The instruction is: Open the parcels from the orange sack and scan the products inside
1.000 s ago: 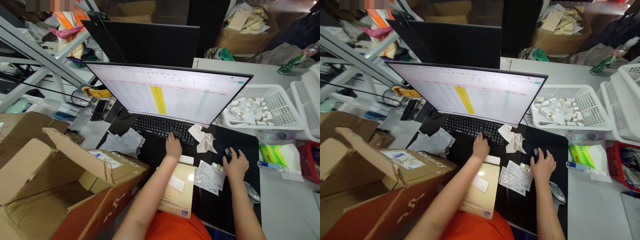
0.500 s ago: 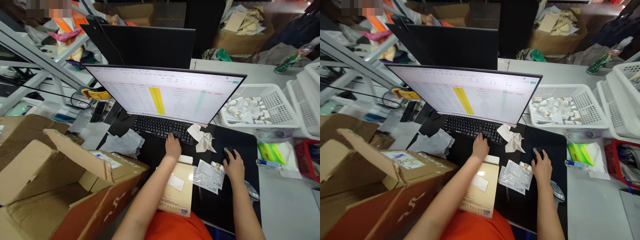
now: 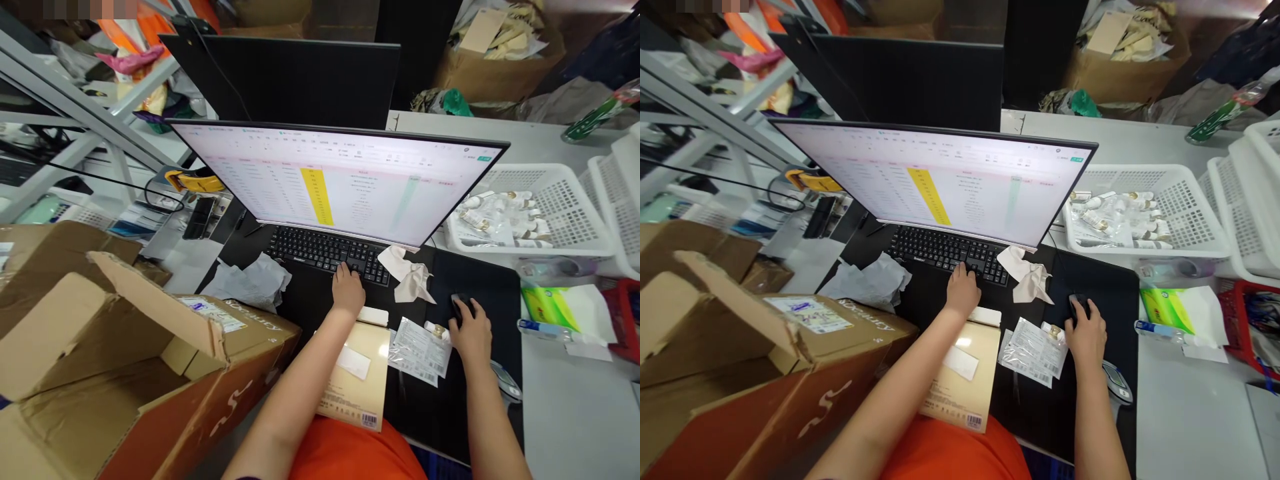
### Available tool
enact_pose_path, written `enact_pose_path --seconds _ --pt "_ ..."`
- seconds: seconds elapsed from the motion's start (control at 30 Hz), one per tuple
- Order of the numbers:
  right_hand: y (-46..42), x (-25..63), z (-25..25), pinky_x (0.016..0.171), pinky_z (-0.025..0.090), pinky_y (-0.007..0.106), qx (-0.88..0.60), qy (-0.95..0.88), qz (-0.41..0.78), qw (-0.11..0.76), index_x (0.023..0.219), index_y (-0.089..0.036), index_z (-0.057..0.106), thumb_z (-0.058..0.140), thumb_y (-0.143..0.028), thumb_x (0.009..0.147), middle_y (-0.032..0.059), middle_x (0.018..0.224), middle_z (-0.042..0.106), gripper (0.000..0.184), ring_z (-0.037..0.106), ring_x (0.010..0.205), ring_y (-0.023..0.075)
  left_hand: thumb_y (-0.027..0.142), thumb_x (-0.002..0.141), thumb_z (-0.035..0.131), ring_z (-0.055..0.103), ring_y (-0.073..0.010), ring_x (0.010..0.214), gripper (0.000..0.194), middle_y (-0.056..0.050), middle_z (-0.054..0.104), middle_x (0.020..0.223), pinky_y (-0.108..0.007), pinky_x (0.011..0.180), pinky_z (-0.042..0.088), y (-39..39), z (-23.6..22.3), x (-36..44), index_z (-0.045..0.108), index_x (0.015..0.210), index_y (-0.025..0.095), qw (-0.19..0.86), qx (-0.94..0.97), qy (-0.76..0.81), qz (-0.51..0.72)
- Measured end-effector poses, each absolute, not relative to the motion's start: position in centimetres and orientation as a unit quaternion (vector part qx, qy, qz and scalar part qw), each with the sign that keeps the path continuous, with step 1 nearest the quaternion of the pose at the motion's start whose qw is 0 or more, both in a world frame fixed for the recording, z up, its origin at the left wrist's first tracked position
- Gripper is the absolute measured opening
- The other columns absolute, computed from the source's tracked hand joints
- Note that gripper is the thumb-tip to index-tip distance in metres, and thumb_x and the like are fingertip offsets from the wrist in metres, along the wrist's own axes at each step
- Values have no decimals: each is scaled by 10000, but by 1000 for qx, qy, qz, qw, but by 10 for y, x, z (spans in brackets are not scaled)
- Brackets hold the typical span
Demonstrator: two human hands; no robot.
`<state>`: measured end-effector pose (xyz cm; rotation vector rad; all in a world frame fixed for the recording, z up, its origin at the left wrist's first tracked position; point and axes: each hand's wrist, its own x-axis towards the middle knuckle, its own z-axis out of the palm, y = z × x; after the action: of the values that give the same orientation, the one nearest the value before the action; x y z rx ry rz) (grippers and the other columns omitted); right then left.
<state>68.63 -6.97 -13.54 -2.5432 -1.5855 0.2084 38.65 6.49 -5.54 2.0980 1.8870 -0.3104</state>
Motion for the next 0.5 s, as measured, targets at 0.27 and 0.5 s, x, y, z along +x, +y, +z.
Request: enact_pose_path --seconds 0.27,0.5 --pt "-70 686 -135 969 490 525 -842 -528 74 77 1405 -254 584 445 -350 916 136 1541 397 517 498 1251 370 285 911 567 337 -328 1513 449 -225 369 1619 -421 1211 327 72 -46 382 625 1298 66 192 717 662 -106" --pt "-73 694 -148 1043 411 575 -832 -528 75 154 1438 -182 529 527 -420 847 216 1521 357 638 419 1340 410 136 942 429 322 -303 1526 380 -156 351 1647 -439 1246 286 100 -44 355 674 1231 109 196 700 682 -83"
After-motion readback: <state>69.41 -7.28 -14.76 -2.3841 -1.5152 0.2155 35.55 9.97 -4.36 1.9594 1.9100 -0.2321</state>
